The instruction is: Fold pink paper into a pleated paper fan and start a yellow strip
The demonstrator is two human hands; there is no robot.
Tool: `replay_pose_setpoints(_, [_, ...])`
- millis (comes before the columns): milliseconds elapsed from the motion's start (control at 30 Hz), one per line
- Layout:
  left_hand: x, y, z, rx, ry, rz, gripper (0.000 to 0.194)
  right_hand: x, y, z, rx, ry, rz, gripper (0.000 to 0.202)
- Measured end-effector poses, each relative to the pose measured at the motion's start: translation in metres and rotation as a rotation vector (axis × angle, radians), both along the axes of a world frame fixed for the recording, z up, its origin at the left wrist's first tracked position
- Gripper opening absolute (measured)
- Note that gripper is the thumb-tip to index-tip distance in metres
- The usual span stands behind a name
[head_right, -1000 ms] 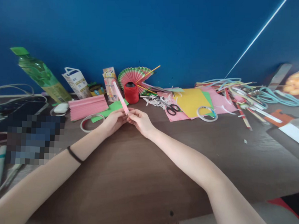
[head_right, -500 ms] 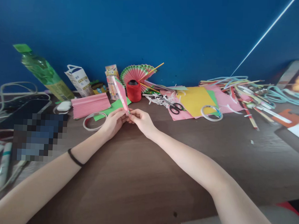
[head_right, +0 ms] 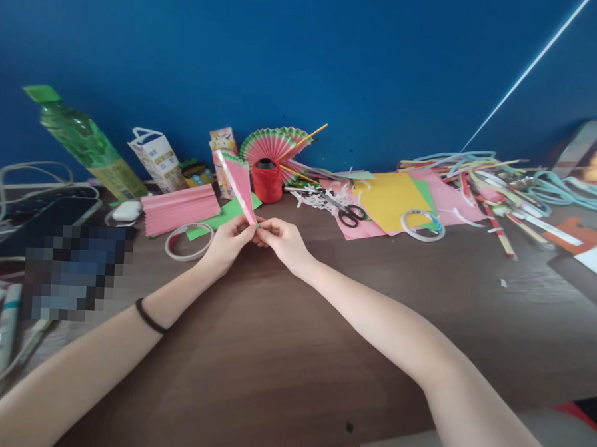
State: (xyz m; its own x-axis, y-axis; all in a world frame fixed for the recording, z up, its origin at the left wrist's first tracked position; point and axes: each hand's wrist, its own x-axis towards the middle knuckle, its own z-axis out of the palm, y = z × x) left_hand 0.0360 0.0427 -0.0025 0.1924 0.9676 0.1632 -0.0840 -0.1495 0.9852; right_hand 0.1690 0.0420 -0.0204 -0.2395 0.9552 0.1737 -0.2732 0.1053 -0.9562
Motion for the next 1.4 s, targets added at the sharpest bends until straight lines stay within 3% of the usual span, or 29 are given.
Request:
replay_pose_setpoints(567, [-0.002, -0.003, 0.0, 0.023, 0.032, -0.029, 0.024, 0.0, 0.002, -0.002, -0.039, 0.03, 0.012, 0.018])
replay_pose_setpoints(933, [-0.003, 0.003, 0.001, -0.084, -0.237, 0.021, 0.018, 0.0, -0.002, 0.004, -0.062, -0.004, 0.003, 0.019])
replay_pose_setpoints(1233, [-0.003, 0.0, 0.003, -0.052, -0.159, 0.118, 0.015, 0.0, -0.006, 0.009, 0.024, -0.173, 0.021, 0.014])
replay_pose_setpoints(1400, [-0.002, 0.002, -0.001, -0.066, -0.131, 0.175, 0.007, -0.001, -0.012, 0.01, 0.166, -0.368, -0.04, 0.009])
